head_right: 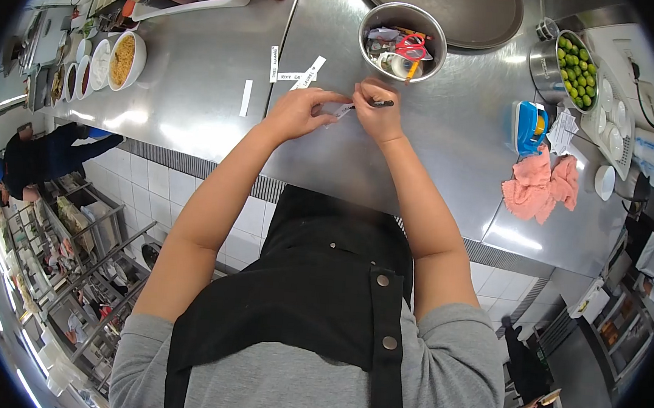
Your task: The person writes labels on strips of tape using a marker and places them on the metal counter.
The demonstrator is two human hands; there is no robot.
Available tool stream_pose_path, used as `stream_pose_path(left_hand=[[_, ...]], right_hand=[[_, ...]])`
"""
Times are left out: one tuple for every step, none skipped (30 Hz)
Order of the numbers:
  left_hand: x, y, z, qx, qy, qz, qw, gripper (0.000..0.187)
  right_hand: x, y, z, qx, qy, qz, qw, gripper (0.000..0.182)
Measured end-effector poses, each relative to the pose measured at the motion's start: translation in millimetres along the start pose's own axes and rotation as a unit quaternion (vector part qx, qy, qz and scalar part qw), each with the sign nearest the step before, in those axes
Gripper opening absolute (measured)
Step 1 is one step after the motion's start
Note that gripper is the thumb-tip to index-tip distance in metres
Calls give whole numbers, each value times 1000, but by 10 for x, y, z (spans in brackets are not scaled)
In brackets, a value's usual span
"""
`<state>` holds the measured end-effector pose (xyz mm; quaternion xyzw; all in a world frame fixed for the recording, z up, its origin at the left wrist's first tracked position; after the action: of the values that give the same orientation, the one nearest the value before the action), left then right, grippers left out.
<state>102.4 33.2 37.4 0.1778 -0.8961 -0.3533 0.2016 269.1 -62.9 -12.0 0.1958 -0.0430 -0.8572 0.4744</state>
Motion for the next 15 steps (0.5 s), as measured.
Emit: stream_pose_path(left_hand=[[0,20,-23,-7,14,18,1000,45],[-3,29,-32,-7,13,19,1000,45],[-4,33,-38,-9,16,20,1000,45],[-4,37,-45,-11,18,21,1000,45],[-4,42,-52,-11,18,22,1000,45],[-4,46,-58,-6,23,24,999,45],[-6,49,-63,0,28,26,999,45],[-8,51,-70,0,27,26,999,45],[-6,50,-73,1,27,24,999,45],[-2,50,-73,2,28,23,999,45],[1,51,-71,2,29,22,999,45],[-1,48,-63,0,31,25,999,45],[-9,45,-59,-2,33,28,999,45],[-11,23,-41,-2,32,28,999,45],[-8,8,-30,7,13,9,1000,48]], right_hand=[[0,-2,6,0,0,-1,1000,31],[1,-7,12,-10,0,-10,1000,31],[3,-9,12,-20,1,-18,1000,31],[10,-13,-9,-20,1,-18,1000,31],[21,-20,-51,-38,-33,-11,999,31],[29,-24,-76,-57,-66,-4,996,31],[44,-18,-82,-56,-66,-5,996,31],[60,-5,-87,-55,-64,-23,996,32],[63,5,-83,-54,-61,-39,996,32],[57,1,-84,-54,-61,-38,996,32],[53,-8,-81,-51,-51,-34,997,32],[50,-15,-68,-47,-41,-31,998,33],[46,-15,-60,-47,-41,-32,998,33],[42,-9,-50,-33,-38,-26,998,32],[34,1,-38,-20,-35,-21,999,32]])
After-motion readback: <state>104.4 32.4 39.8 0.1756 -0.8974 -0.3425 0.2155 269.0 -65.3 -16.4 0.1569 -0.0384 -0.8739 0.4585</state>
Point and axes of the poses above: each hand's wrist, its own x-axis away from the middle knuckle, its own y-axis out of the back of the hand, z = x × y, the point moved 2 cm from there along -x, towards the middle knuckle
